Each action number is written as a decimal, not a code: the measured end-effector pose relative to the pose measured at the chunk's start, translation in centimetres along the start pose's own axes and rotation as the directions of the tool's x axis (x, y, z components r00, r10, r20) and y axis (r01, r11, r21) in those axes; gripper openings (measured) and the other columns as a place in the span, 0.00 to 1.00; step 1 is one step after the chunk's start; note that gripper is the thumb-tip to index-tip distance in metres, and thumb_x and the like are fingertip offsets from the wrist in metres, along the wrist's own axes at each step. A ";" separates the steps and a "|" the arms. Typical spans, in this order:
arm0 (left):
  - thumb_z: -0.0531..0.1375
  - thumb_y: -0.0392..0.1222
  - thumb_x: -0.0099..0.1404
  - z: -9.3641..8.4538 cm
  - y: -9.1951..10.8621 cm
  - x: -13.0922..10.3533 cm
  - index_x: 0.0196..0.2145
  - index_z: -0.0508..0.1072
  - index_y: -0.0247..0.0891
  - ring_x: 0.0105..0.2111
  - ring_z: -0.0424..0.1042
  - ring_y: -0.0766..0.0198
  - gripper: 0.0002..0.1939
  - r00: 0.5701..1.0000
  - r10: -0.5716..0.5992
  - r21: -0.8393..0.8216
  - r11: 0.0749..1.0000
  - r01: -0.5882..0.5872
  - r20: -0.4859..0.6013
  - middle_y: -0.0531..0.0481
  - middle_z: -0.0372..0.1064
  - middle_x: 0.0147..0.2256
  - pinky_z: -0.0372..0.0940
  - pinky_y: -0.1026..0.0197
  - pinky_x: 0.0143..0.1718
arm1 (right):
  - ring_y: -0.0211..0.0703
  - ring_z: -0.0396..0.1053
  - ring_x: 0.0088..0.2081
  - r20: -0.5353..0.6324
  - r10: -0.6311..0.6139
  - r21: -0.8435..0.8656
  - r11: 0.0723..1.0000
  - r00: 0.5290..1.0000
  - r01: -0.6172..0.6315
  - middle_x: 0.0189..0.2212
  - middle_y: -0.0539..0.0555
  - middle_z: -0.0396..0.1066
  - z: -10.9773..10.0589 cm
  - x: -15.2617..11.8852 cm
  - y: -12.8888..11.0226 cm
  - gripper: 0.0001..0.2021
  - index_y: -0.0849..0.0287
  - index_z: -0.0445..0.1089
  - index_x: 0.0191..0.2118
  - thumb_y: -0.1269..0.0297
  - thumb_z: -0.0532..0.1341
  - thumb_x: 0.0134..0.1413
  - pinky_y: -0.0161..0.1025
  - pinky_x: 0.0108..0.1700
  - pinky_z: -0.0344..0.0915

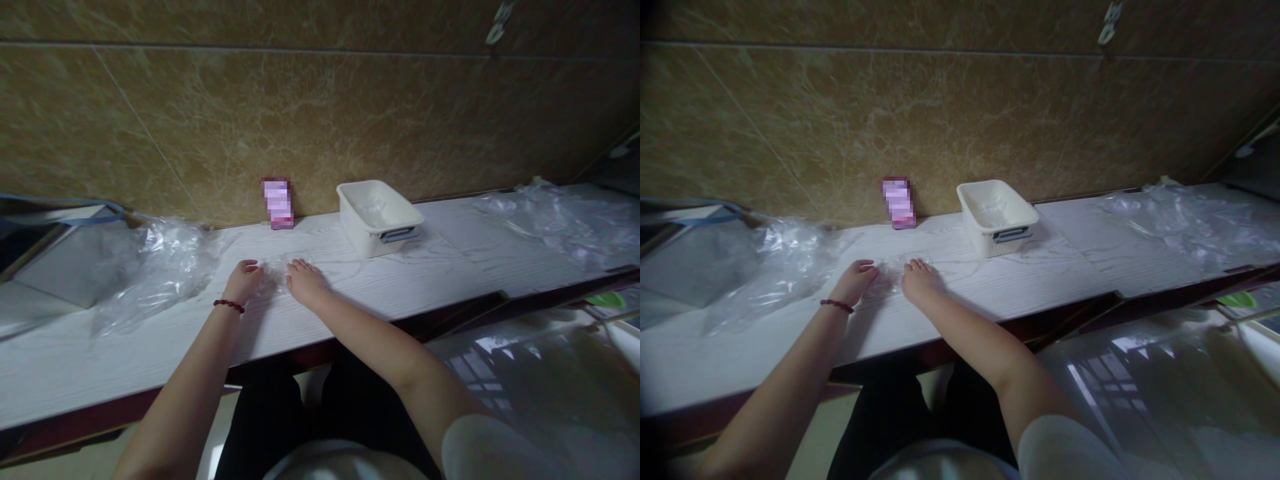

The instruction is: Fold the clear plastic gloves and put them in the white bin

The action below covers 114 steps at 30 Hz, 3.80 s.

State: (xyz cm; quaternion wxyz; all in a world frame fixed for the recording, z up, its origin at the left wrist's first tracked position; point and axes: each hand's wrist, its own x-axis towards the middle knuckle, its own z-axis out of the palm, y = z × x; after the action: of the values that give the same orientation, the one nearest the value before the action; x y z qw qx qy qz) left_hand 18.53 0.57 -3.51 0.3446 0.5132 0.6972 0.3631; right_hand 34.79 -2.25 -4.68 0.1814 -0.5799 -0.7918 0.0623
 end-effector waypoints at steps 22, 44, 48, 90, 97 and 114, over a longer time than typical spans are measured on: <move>0.43 0.50 0.62 2.1 -1.0 -2.3 0.56 0.52 0.42 0.57 0.45 0.49 0.26 0.792 0.479 0.712 0.397 -0.579 0.377 0.43 0.45 0.58 0.41 0.41 0.52 | 0.46 0.39 0.59 0.076 0.086 -0.009 0.996 0.993 -0.085 0.59 0.56 0.43 -0.3 -0.4 1.1 0.26 0.60 0.48 0.58 0.54 0.43 0.55 0.52 0.57 0.34; 0.43 0.51 0.61 2.0 1.2 -3.4 0.56 0.52 0.28 0.58 0.42 0.53 0.30 0.693 0.510 0.564 0.411 -0.716 0.509 0.37 0.48 0.57 0.38 0.48 0.55 | 0.43 0.55 0.48 -0.028 -0.175 0.025 0.984 0.984 0.176 0.42 0.55 0.63 -5.8 -3.6 5.4 0.15 0.58 0.64 0.42 0.62 0.58 0.46 0.41 0.50 0.49; 0.42 0.52 0.61 4.0 0.9 -4.7 0.57 0.49 0.29 0.58 0.41 0.51 0.31 0.692 0.473 0.550 0.421 -0.721 0.545 0.38 0.45 0.57 0.36 0.45 0.55 | 0.43 0.53 0.48 0.016 -0.233 -0.032 0.972 0.972 0.233 0.43 0.55 0.62 -5.9 -4.6 4.4 0.16 0.58 0.64 0.44 0.62 0.59 0.46 0.42 0.48 0.50; 0.49 0.42 0.60 -1.3 5.5 0.1 0.54 0.56 0.40 0.41 0.68 0.54 0.23 0.694 0.095 -0.568 0.659 0.493 0.714 0.40 0.66 0.44 0.63 0.46 0.40 | 0.28 0.65 0.21 0.617 -0.104 0.777 -0.072 0.780 -0.625 0.20 0.47 0.66 -5.0 4.6 5.7 0.02 0.64 0.63 0.28 0.74 0.58 0.48 0.26 0.25 0.64; 0.50 0.34 0.59 0.3 2.9 1.8 0.50 0.59 0.31 0.30 0.72 0.58 0.20 0.635 0.041 -0.540 0.572 0.618 0.771 0.40 0.71 0.35 0.67 0.55 0.33 | 0.29 0.67 0.24 0.617 -0.082 0.787 0.044 0.783 -0.616 0.23 0.48 0.68 -3.7 4.6 5.9 0.02 0.63 0.65 0.28 0.71 0.59 0.47 0.24 0.23 0.62; 0.56 0.31 0.53 -0.7 3.2 0.8 0.36 0.68 0.34 0.27 0.69 0.67 0.11 0.772 0.154 -0.645 0.662 0.383 0.617 0.48 0.70 0.30 0.65 0.67 0.25 | 0.28 0.63 0.21 0.495 0.112 0.863 0.056 0.862 -0.502 0.23 0.46 0.67 -2.9 4.7 5.8 0.02 0.60 0.66 0.27 0.71 0.59 0.43 0.24 0.17 0.48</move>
State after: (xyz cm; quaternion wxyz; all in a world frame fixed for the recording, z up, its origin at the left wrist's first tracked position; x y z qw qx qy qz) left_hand 19.27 1.94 -0.48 0.7560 0.3692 0.3653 0.3984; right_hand 39.84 3.72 -2.77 0.3752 -0.4557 -0.4244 0.6866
